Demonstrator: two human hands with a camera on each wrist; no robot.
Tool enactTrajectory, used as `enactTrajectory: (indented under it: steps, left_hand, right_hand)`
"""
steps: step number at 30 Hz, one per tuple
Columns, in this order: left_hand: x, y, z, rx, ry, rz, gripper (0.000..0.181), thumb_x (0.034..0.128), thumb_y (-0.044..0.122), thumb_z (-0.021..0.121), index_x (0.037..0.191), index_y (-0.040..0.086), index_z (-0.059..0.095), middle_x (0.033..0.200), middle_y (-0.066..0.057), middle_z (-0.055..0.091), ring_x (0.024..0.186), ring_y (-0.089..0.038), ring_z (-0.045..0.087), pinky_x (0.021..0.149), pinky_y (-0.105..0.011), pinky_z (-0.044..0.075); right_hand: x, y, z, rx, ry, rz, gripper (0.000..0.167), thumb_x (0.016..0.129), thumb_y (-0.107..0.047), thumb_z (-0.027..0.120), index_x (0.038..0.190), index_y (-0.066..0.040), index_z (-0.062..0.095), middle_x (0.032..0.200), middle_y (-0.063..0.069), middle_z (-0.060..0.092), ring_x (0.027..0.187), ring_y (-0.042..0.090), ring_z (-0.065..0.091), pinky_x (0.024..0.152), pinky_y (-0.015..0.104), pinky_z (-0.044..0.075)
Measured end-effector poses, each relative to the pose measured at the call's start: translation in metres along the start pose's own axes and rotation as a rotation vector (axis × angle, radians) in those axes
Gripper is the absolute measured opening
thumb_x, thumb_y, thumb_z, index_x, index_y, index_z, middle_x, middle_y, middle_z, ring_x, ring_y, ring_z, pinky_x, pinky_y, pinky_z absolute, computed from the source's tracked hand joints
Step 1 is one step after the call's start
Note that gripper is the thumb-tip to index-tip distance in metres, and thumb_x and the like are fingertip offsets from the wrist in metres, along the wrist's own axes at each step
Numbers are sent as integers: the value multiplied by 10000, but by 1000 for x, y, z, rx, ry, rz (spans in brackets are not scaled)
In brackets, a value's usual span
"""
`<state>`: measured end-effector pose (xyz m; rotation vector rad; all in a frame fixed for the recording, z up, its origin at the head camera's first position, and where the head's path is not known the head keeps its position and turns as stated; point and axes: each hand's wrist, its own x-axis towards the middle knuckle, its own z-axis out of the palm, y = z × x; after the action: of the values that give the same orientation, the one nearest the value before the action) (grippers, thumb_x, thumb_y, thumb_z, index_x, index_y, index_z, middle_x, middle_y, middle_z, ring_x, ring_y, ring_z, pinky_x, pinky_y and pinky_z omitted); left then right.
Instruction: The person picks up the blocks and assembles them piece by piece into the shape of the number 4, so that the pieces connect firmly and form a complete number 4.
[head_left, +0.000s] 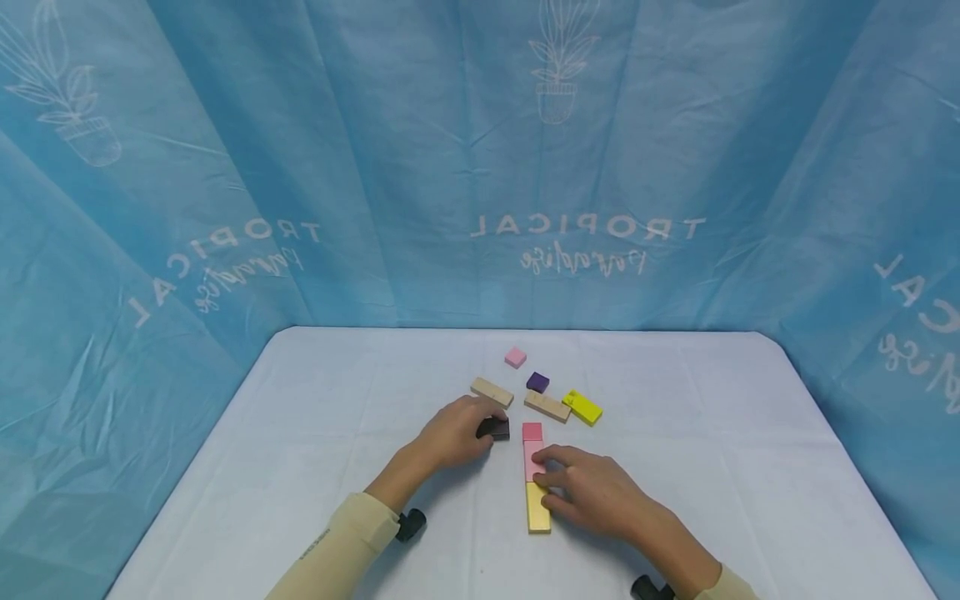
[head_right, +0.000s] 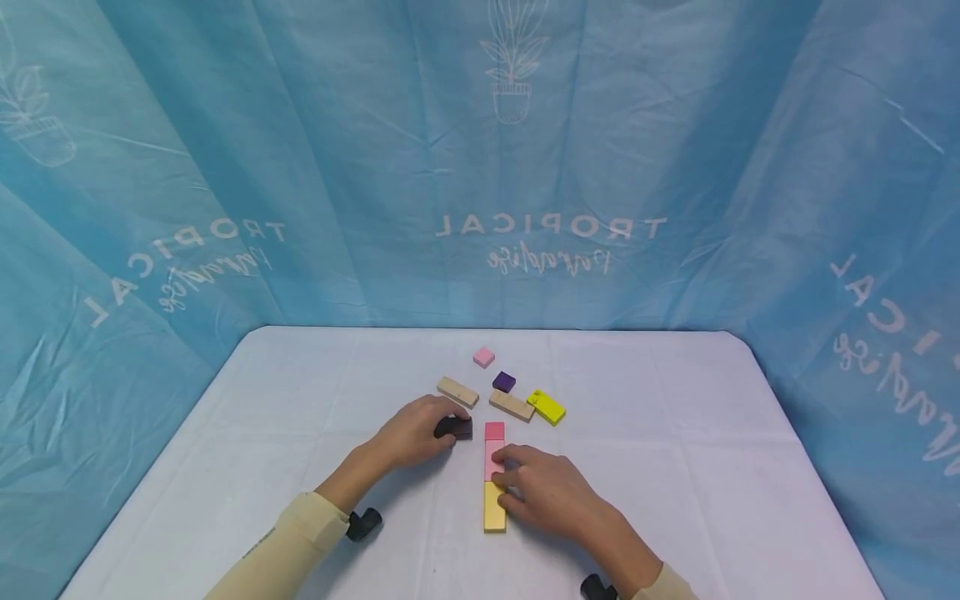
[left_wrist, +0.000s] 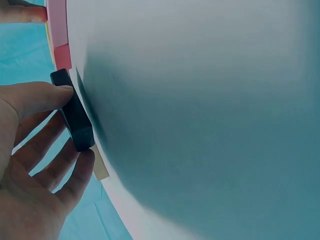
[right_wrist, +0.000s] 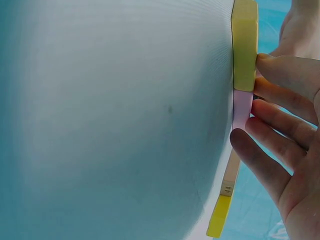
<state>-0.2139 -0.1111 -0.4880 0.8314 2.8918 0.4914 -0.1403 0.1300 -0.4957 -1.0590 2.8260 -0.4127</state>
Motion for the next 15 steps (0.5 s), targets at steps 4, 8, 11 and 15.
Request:
enactTrajectory:
  steps: [4, 8, 11, 15]
  left_hand:
    - [2, 1, 2, -5, -12, 26, 319, 835, 165, 739, 1148, 178, 678, 1129, 57, 644, 1068, -127, 561, 959, -365, 443]
    - [2, 3, 3, -10, -19, 36, 311, 834, 172, 742, 1139, 184, 681, 1122, 63, 645, 1054, -121, 566, 950, -367, 451]
    - [3, 4, 4, -8, -28, 36, 312, 835, 176, 741, 1140, 189, 681, 1125, 64, 644, 1048, -115, 565, 947, -363, 453]
    - [3, 5, 5, -8, -41, 34, 315, 837, 182, 740, 1146, 196, 679, 1130, 69, 641, 1051, -111, 560, 946, -362, 452]
  right_hand:
    - [0, 1, 1, 3, 1, 0, 328, 870, -405, 693, 1166, -267, 714, 1311, -91, 546, 1200, 143, 508, 881, 410, 500]
    - [0, 2, 2, 14, 1, -5, 326, 871, -398, 694, 1167, -263, 714, 1312, -89, 546, 1197, 143, 511, 885, 414, 498]
    - [0, 2, 3, 18, 10, -12, 322, 873, -387, 694, 1165, -254, 716, 1308, -88, 548, 1194, 139, 512, 883, 411, 499]
    - [-1, 3, 3, 9, 24, -20, 315, 875, -378, 692, 1162, -249, 718, 1306, -87, 548, 1192, 137, 512, 879, 407, 501]
